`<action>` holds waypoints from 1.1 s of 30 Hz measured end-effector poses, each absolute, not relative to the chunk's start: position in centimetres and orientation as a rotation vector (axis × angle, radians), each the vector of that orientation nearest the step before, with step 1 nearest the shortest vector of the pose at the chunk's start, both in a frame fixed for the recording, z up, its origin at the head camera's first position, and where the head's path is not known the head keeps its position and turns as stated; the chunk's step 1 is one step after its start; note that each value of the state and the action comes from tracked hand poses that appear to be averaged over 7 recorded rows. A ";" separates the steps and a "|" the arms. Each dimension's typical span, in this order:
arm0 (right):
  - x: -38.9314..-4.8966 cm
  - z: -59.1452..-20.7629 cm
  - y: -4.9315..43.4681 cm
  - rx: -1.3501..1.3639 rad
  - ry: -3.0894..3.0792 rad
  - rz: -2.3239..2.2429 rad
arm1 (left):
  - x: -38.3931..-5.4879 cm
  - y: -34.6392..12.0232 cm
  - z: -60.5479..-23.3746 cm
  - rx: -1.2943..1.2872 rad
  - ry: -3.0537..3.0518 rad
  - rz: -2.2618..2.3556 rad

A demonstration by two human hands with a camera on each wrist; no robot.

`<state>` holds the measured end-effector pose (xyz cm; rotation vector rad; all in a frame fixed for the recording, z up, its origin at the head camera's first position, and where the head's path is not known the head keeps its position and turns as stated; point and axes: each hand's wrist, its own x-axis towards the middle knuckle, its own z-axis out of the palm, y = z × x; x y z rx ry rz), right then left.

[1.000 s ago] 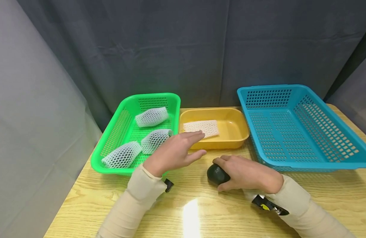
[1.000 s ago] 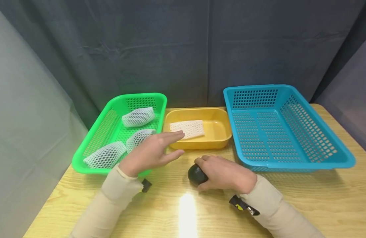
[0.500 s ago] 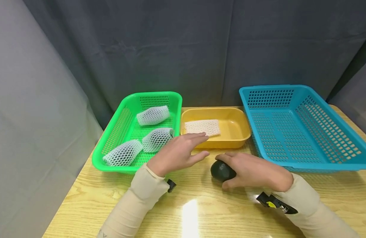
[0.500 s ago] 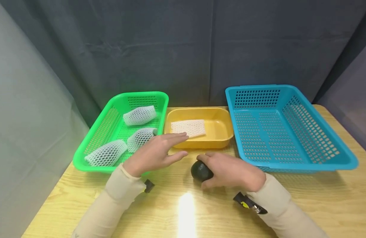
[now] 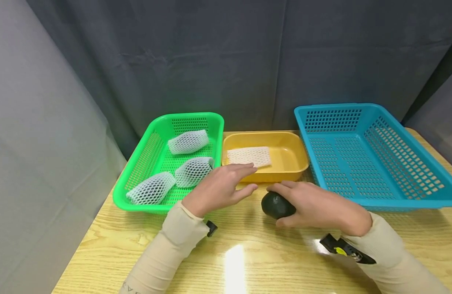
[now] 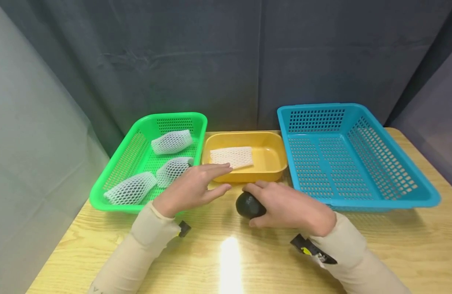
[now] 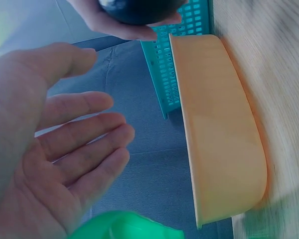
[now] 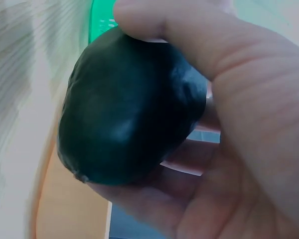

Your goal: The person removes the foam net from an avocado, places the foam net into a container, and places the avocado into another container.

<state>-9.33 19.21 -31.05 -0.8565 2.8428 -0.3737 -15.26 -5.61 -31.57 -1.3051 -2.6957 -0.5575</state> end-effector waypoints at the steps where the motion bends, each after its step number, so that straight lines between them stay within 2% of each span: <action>1: -9.3 -31.0 19.3 -0.862 2.853 -0.374 | -15.3 -5.6 -31.6 -1.306 -2.694 -0.557; 33: -8.9 -28.6 21.8 -0.855 3.025 -0.471 | -15.4 -5.6 -31.7 -1.293 -2.724 -0.553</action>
